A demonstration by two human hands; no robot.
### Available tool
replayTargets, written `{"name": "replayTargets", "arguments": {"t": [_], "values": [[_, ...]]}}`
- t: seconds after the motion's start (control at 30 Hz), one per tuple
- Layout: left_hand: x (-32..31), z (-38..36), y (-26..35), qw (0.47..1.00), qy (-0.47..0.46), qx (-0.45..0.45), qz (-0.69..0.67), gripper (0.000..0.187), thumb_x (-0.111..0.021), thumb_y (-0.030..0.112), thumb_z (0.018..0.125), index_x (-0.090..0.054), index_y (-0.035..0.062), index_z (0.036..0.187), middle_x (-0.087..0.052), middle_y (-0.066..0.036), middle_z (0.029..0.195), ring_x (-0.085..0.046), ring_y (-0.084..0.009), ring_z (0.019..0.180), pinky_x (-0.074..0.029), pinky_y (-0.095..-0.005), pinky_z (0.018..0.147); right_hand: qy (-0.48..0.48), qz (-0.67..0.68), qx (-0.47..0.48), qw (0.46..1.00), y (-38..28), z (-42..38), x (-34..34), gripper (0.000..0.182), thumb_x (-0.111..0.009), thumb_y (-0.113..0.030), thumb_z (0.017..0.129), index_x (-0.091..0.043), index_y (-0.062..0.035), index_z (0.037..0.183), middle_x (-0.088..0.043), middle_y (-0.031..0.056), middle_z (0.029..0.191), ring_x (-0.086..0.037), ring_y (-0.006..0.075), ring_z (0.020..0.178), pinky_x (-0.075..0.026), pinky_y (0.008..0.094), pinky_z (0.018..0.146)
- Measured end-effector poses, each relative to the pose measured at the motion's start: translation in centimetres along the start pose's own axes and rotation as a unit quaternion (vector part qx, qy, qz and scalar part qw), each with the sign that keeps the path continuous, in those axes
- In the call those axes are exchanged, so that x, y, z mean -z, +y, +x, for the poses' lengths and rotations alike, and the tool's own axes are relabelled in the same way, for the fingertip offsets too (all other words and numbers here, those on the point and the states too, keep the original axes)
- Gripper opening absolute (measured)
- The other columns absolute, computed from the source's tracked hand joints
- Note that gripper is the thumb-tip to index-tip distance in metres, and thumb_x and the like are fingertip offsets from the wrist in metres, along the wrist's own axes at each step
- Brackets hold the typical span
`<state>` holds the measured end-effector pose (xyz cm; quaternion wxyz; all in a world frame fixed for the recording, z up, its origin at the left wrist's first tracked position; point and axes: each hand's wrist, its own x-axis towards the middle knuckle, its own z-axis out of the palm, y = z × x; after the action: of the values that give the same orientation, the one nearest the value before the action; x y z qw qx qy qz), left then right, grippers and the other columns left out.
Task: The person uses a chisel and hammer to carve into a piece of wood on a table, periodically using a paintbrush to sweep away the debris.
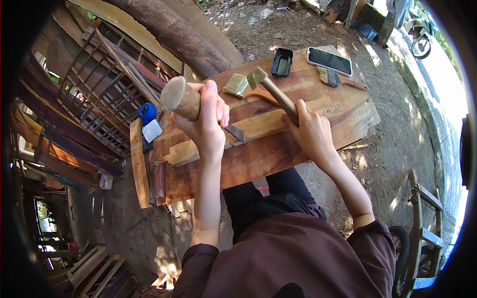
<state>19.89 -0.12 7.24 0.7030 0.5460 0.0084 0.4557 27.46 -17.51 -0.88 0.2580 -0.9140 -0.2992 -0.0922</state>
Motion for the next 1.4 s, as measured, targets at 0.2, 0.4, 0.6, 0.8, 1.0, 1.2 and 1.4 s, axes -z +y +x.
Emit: {"name": "replayTargets", "arguments": {"t": [0.2,0.4,0.6,0.8,1.0,1.2,1.4], "values": [[-0.2,1.6,-0.5,0.997,0.036,0.049,0.04,0.025,-0.058,0.012,0.09,-0.045,0.0088,0.069,-0.038,0.002,0.05,-0.032,-0.0065,0.036,-0.027,-0.0225,0.037,0.014,-0.011,0.01,1.0,0.0,-0.2,0.0,0.028,-0.062,-0.028,0.089,-0.048,-0.0033,0.089,-0.062,0.0155,0.071,-0.063,0.035,0.058,-0.05,0.0423,0.053],[-0.2,2.5,-1.4,0.995,0.044,0.079,0.036,0.023,-0.062,0.015,0.088,-0.047,0.0096,0.071,-0.037,0.003,0.051,-0.032,-0.0066,0.037,-0.026,-0.0226,0.039,0.014,-0.008,0.01,1.0,0.0,-0.1,-0.2,0.028,-0.062,-0.028,0.088,-0.049,-0.0035,0.089,-0.062,0.015,0.073,-0.062,0.0353,0.057,-0.05,0.042,0.053],[-0.3,2.6,-1.6,0.994,0.043,0.087,0.04,0.021,-0.063,0.015,0.087,-0.049,0.0092,0.072,-0.038,0.003,0.051,-0.033,-0.0067,0.038,-0.027,-0.0226,0.039,0.02,-0.01,0.013,1.0,0.0,-0.1,-0.2,0.028,-0.062,-0.029,0.089,-0.049,-0.0036,0.089,-0.062,0.0146,0.073,-0.062,0.0352,0.056,-0.05,0.0412,0.054],[-1.0,2.4,-1.5,0.994,0.038,0.087,0.054,0.02,-0.063,0.014,0.087,-0.05,0.0084,0.073,-0.038,0.003,0.052,-0.033,-0.0063,0.038,-0.027,-0.0227,0.039,0.02,-0.015,0.012,1.0,0.0,-0.2,-0.3,0.028,-0.061,-0.028,0.089,-0.049,-0.0034,0.089,-0.061,0.0139,0.074,-0.061,0.0348,0.056,-0.049,0.0404,0.054],[-0.9,2.5,-1.4,0.994,0.038,0.082,0.057,0.02,-0.062,0.013,0.088,-0.051,0.0078,0.073,-0.038,0.003,0.052,-0.034,-0.0062,0.039,-0.028,-0.0226,0.039,0.028,-0.015,0.018,0.999,0.0,-0.2,-0.3,0.028,-0.061,-0.029,0.089,-0.049,-0.0034,0.09,-0.061,0.014,0.075,-0.061,0.0348,0.055,-0.049,0.0409,0.054],[-0.5,2.2,-1.3,0.995,0.041,0.076,0.046,0.021,-0.061,0.012,0.089,-0.05,0.0073,0.072,-0.039,0.003,0.051,-0.034,-0.006,0.039,-0.028,-0.0227,0.038,0.004,0.022,-0.002,1.0,0.1,-0.1,0.2,0.031,-0.062,-0.032,0.089,-0.051,-0.0023,0.093,-0.061,0.0195,0.069,-0.061,0.0376,0.059,-0.049,0.0438,0.055],[-0.3,1.6,-0.9,0.998,0.033,0.052,0.028,0.016,-0.061,0.007,0.089,-0.05,0.0053,0.077,-0.042,0.002,0.053,-0.037,-0.0058,0.04,-0.03,-0.0224,0.037,-0.051,0.191,-0.05,0.979,-0.2,1.7,5.0,0.033,-0.068,-0.029,0.086,-0.056,0.0015,0.086,-0.059,0.0148,0.062,-0.06,0.0257,0.052,-0.046,0.0377,0.052]]}}
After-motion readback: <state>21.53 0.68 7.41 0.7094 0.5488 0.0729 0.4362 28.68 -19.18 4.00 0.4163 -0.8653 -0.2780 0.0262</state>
